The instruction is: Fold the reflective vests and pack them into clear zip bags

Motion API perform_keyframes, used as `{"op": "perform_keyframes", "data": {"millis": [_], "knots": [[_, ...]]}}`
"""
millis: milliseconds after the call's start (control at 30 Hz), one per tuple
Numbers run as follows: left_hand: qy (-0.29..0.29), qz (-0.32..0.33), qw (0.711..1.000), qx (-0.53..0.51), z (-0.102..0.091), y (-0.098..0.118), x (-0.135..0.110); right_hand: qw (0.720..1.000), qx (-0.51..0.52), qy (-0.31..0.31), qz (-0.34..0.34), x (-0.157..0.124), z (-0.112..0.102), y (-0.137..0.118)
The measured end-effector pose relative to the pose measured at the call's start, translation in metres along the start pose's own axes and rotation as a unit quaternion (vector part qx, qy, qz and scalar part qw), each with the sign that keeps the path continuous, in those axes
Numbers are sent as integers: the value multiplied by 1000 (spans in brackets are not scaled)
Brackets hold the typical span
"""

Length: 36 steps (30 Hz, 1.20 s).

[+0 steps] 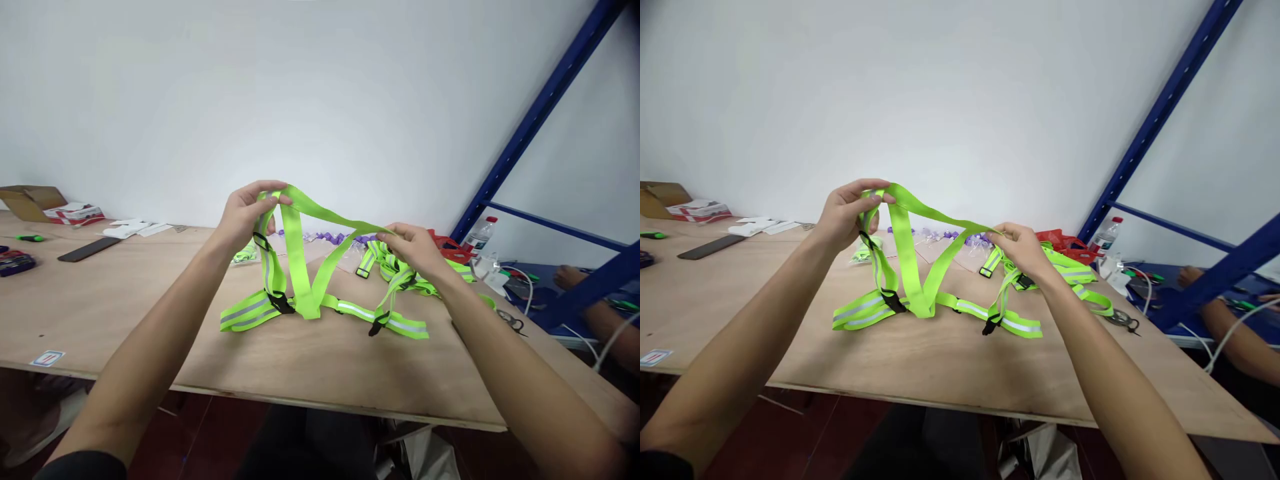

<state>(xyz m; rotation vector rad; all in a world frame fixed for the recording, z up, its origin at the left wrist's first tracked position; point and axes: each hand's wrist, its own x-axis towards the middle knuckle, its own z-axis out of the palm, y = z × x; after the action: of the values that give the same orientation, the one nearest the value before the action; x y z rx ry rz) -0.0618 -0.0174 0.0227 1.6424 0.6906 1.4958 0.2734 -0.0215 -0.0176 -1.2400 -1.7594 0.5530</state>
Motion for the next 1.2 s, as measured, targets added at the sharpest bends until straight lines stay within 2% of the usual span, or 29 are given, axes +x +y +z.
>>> {"op": "perform_keyframes", "data": {"millis": [67,167,233,333,433,500,567,633,700,833,967,1033,1100,1200], "knots": [[-56,-39,998,5,-6,10,-10,1000,-16,15,-13,-8,-4,-5],[-147,-137,977,76,-15,19,-39,994,-105,-8,-40,-36,-5,-3],[-205,-218,942,152,-19,16,-63,985,-155,-66,-26,-60,-2,5],[-280,-327,877,215,-19,-1,-96,965,-186,-181,25,-92,5,25],[-323,-383,838,218,-17,-27,-120,943,-186,-271,58,-112,11,42],[-334,-363,838,232,-14,-44,-129,926,-195,-308,94,-118,15,48],[-328,-310,846,283,-11,-60,-131,916,-197,-330,114,-119,19,50],[-300,-255,846,360,-8,-76,-126,919,-189,-332,100,-114,23,52],[-258,-220,834,436,-4,-93,-115,931,-192,-305,65,-103,30,54],[-210,-224,809,501,4,-132,-91,936,-266,-228,28,-74,54,62],[-213,-241,802,503,14,-158,-75,927,-290,-236,12,-47,89,75],[-214,-236,816,482,18,-162,-69,922,-296,-250,15,-37,105,82],[-203,-222,842,447,19,-158,-60,919,-303,-251,24,-29,116,88],[-164,-205,889,374,16,-144,-42,919,-312,-236,37,-19,121,93]]}}
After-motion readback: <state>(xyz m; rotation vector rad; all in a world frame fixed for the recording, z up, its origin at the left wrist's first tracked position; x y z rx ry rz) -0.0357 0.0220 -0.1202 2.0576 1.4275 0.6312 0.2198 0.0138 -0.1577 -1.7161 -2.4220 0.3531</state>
